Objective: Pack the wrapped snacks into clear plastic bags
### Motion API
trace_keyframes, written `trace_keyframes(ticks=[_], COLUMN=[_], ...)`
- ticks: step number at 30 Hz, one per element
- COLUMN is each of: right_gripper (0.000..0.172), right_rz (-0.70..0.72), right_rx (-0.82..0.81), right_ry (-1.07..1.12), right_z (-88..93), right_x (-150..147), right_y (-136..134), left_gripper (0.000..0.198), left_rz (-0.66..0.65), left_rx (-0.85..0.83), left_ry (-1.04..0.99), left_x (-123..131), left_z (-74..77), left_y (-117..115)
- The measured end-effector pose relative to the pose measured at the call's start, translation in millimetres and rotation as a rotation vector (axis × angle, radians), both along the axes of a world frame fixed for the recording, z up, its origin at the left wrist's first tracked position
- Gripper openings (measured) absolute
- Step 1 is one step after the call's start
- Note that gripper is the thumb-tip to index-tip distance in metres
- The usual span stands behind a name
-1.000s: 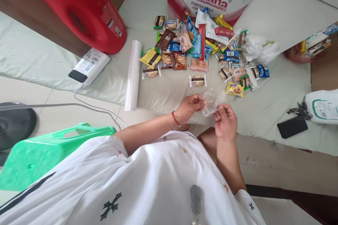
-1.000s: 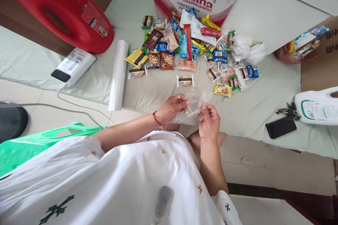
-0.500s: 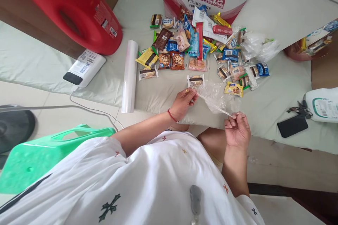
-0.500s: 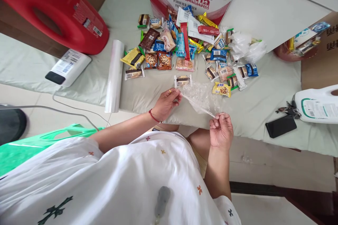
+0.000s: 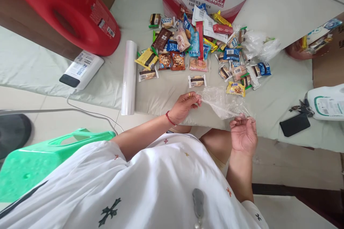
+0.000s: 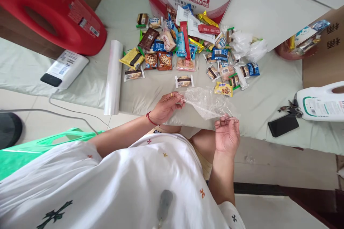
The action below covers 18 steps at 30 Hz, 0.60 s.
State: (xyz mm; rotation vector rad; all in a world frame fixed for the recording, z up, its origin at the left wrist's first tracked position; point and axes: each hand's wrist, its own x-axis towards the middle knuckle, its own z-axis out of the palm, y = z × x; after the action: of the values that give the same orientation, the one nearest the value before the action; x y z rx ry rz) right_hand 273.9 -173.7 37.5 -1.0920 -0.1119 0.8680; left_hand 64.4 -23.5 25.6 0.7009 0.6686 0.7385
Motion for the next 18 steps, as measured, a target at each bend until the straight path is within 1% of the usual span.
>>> trace_keyframes(ticks=[3, 5, 6, 7, 8, 10, 11, 13, 15, 16, 18], right_gripper=[0.017, 0.013, 0.011, 0.009, 0.007, 0.003, 0.003, 0.004, 0.007, 0.008, 0.009], right_rz=[0.071, 0.108, 0.111, 0.108, 0.101, 0.087, 0.089, 0.1, 0.108, 0.105, 0.091], right_rx=[-0.027, -0.035, -0.032, -0.026, -0.018, -0.006, -0.003, 0.003, 0.005, 0.006, 0.008], right_ry=[0.097, 0.145, 0.161, 0.175, 0.187, 0.204, 0.209, 0.228, 0.27, 0.291, 0.316], right_z=[-7.2, -13.4, -16.0, -18.2, -19.8, -21.6, -22.0, -22.6, -23.2, -23.3, -22.7], right_x=[-4, -9, -12, -14, -17, -20, -21, -22, -23, -23, -23], right_y=[8, 15, 19, 22, 25, 29, 30, 30, 30, 30, 31], left_gripper=[0.042, 0.047, 0.048, 0.047, 0.046, 0.044, 0.044, 0.045, 0.051, 0.05, 0.042], left_rz=[-0.172, -0.288, -0.305, -0.284, -0.235, -0.113, -0.073, -0.062, -0.102, -0.131, -0.195], left_rx=[0.002, 0.038, 0.083, 0.149, 0.235, 0.426, 0.505, 0.597, 0.602, 0.588, 0.539], left_ry=[-0.185, -0.256, -0.252, -0.216, -0.152, 0.017, 0.097, 0.206, 0.252, 0.263, 0.267], left_x=[1, 3, 5, 6, 8, 10, 11, 13, 16, 18, 22], left_z=[19.7, 33.3, 38.0, 40.6, 40.9, 35.7, 31.2, 21.3, 13.1, 10.1, 5.6], left_y=[-1, -2, -3, -4, -5, -7, -8, -10, -11, -11, -11])
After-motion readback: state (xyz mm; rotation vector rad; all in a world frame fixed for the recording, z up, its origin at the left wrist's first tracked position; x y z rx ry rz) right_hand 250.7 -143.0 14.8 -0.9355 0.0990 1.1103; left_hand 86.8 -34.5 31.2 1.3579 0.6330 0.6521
